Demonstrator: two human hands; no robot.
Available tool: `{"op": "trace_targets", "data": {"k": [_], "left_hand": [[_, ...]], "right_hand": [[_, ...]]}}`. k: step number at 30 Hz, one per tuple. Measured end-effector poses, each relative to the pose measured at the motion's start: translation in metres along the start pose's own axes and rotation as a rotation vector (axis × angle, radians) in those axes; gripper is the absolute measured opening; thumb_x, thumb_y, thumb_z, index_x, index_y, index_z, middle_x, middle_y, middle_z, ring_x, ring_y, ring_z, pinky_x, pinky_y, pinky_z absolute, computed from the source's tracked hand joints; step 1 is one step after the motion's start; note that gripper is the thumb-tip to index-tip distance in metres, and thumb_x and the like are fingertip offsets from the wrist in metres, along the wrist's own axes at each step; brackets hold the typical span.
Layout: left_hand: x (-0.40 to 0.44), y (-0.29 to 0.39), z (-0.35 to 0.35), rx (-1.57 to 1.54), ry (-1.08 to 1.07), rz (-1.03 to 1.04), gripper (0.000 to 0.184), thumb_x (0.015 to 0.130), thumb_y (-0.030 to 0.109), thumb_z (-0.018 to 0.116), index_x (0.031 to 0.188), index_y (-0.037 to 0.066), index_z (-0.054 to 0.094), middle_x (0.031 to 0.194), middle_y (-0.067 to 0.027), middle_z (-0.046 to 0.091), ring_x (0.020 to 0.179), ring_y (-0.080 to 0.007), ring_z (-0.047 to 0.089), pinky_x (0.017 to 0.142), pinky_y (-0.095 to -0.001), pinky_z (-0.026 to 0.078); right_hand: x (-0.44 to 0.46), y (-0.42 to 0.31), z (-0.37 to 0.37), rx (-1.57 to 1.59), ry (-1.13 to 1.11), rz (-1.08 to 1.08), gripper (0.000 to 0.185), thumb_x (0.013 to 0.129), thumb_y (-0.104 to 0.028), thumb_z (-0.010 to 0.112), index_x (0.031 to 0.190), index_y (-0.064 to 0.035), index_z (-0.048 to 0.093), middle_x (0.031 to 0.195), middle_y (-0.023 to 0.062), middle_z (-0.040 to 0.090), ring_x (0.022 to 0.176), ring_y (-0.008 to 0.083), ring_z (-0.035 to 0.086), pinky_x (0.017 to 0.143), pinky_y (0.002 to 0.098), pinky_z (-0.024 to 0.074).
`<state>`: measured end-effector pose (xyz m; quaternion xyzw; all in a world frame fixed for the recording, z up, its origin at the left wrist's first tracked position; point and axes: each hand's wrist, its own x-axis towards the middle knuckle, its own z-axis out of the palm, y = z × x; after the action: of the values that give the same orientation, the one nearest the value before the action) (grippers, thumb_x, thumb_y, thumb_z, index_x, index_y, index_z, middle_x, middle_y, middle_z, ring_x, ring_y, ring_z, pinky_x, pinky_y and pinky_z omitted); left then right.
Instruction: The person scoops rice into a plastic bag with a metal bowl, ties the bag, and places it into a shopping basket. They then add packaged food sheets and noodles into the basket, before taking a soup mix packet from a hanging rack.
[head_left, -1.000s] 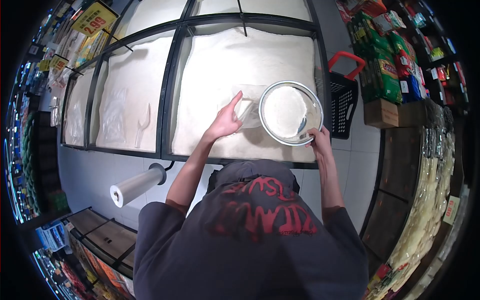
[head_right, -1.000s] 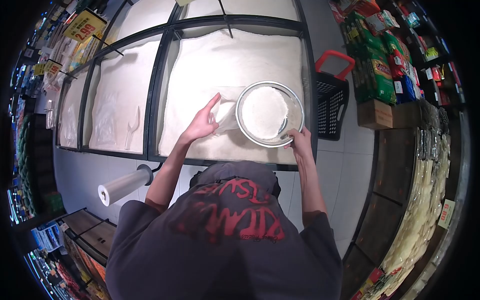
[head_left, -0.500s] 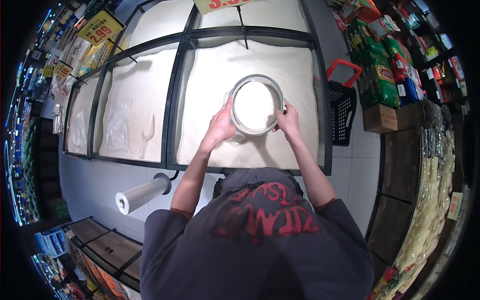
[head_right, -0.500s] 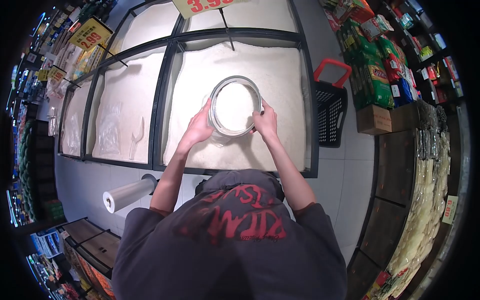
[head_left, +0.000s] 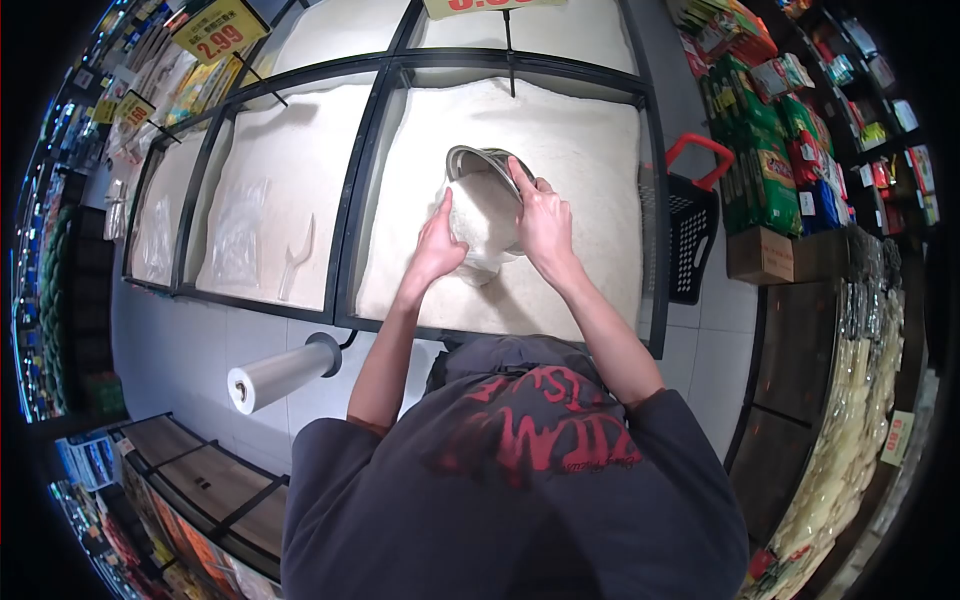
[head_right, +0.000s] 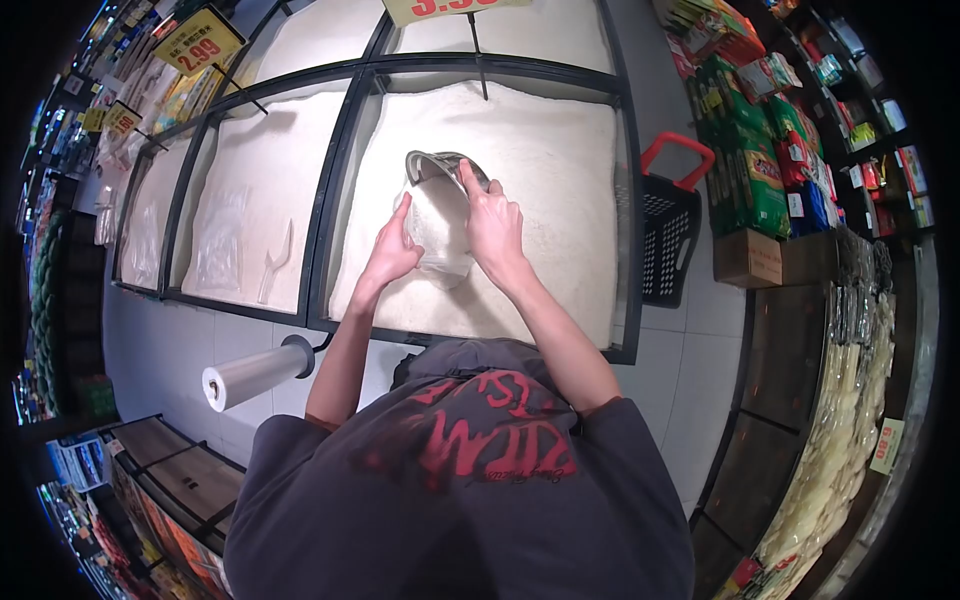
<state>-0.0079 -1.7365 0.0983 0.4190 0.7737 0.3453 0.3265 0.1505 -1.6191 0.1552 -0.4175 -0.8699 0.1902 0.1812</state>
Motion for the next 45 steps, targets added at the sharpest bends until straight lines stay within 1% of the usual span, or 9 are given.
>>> {"op": "trace_targets", "data": {"k": [8, 15, 17, 21, 24, 26, 32, 43, 45], "left_hand": [[-0.002, -0.016, 0.01, -0.112, 0.033, -0.029, 0.098, 0.069, -0.002, 0.064, 0.157, -0.001, 0.02, 0.084, -0.0162, 0.062, 0.072, -0.0253, 0.064, 0.073, -0.0377, 0.054], [-0.007, -0.022, 0.013, -0.14, 0.045, -0.007, 0.096, 0.069, -0.003, 0.063, 0.157, 0.001, 0.023, 0.087, -0.016, 0.063, 0.075, -0.023, 0.064, 0.076, -0.0381, 0.053], [-0.009, -0.021, 0.013, -0.149, 0.024, -0.04, 0.095, 0.069, -0.003, 0.063, 0.156, 0.001, 0.024, 0.089, -0.0164, 0.063, 0.075, -0.0232, 0.063, 0.077, -0.0379, 0.053], [-0.014, -0.019, 0.017, -0.172, 0.055, 0.005, 0.095, 0.069, -0.006, 0.061, 0.157, 0.002, 0.025, 0.087, -0.0148, 0.062, 0.074, -0.0232, 0.062, 0.077, -0.0371, 0.053], [-0.014, -0.026, 0.02, -0.171, 0.069, 0.067, 0.095, 0.07, -0.008, 0.058, 0.157, 0.002, 0.024, 0.079, -0.0129, 0.058, 0.069, -0.0199, 0.06, 0.078, -0.0343, 0.053], [-0.018, -0.018, 0.018, -0.18, 0.035, 0.025, 0.094, 0.07, -0.009, 0.057, 0.157, 0.002, 0.023, 0.076, -0.0109, 0.057, 0.067, -0.0174, 0.058, 0.075, -0.0328, 0.055], [-0.026, 0.0, 0.018, -0.361, -0.042, 0.048, 0.092, 0.072, -0.012, 0.05, 0.158, 0.005, 0.023, 0.068, -0.0017, 0.052, 0.06, -0.0097, 0.051, 0.062, -0.0274, 0.057], [-0.048, 0.05, -0.007, -0.363, -0.114, -0.039, 0.09, 0.07, -0.012, 0.05, 0.156, 0.01, 0.035, 0.066, 0.0036, 0.044, 0.059, -0.0058, 0.046, 0.059, -0.0237, 0.05], [-0.051, 0.049, -0.005, -0.257, -0.146, 0.019, 0.09, 0.069, -0.013, 0.05, 0.155, 0.01, 0.037, 0.067, 0.0027, 0.045, 0.059, -0.0067, 0.045, 0.06, -0.0232, 0.048]], "right_hand": [[-0.018, -0.008, 0.015, -0.088, -0.003, -0.183, 0.084, 0.082, 0.005, 0.052, 0.156, -0.0276, 0.031, 0.135, 0.0414, 0.047, 0.068, 0.0391, 0.071, 0.056, 0.0423, 0.0601], [-0.026, 0.026, 0.011, -0.055, 0.211, -0.222, 0.082, 0.079, 0.005, 0.056, 0.151, -0.0319, 0.042, 0.134, 0.031, 0.055, 0.06, 0.035, 0.069, 0.056, 0.0398, 0.0596], [-0.027, 0.045, -0.004, 0.277, 0.421, -0.195, 0.073, 0.084, 0.005, 0.053, 0.151, -0.024, 0.044, 0.126, 0.0333, 0.059, 0.067, 0.0348, 0.071, 0.057, 0.0407, 0.0603], [-0.048, 0.114, -0.008, 0.704, 0.348, 0.441, 0.056, 0.087, 0.001, 0.049, 0.142, -0.0027, 0.049, 0.097, 0.0256, 0.071, 0.054, 0.0261, 0.067, 0.05, 0.0371, 0.056], [-0.071, 0.168, 0.002, 0.753, 0.511, 0.459, 0.051, 0.088, 0.0, 0.048, 0.139, 0.0011, 0.05, 0.095, 0.0229, 0.071, 0.051, 0.0263, 0.067, 0.046, 0.0379, 0.0529], [-0.095, 0.197, 0.009, 0.475, 0.435, 0.696, 0.053, 0.088, -0.001, 0.051, 0.14, -0.001, 0.05, 0.098, 0.0244, 0.07, 0.066, 0.0319, 0.072, 0.057, 0.0411, 0.0564], [-0.164, 0.243, 0.071, -0.131, 0.104, 0.646, 0.069, 0.086, 0.001, 0.057, 0.151, -0.0095, 0.038, 0.122, 0.0244, 0.063, 0.102, 0.0431, 0.065, 0.088, 0.0509, 0.0516], [-0.165, 0.224, 0.156, 0.205, -0.1, 0.405, 0.066, 0.082, 0.004, 0.057, 0.146, -0.0093, 0.047, 0.099, 0.0263, 0.069, 0.082, 0.0407, 0.07, 0.076, 0.0486, 0.0565], [-0.168, 0.235, 0.16, 0.706, -0.215, 0.782, 0.054, 0.082, 0.003, 0.056, 0.136, -0.0024, 0.056, 0.098, 0.024, 0.069, 0.065, 0.0314, 0.071, 0.054, 0.0429, 0.0591]]}}
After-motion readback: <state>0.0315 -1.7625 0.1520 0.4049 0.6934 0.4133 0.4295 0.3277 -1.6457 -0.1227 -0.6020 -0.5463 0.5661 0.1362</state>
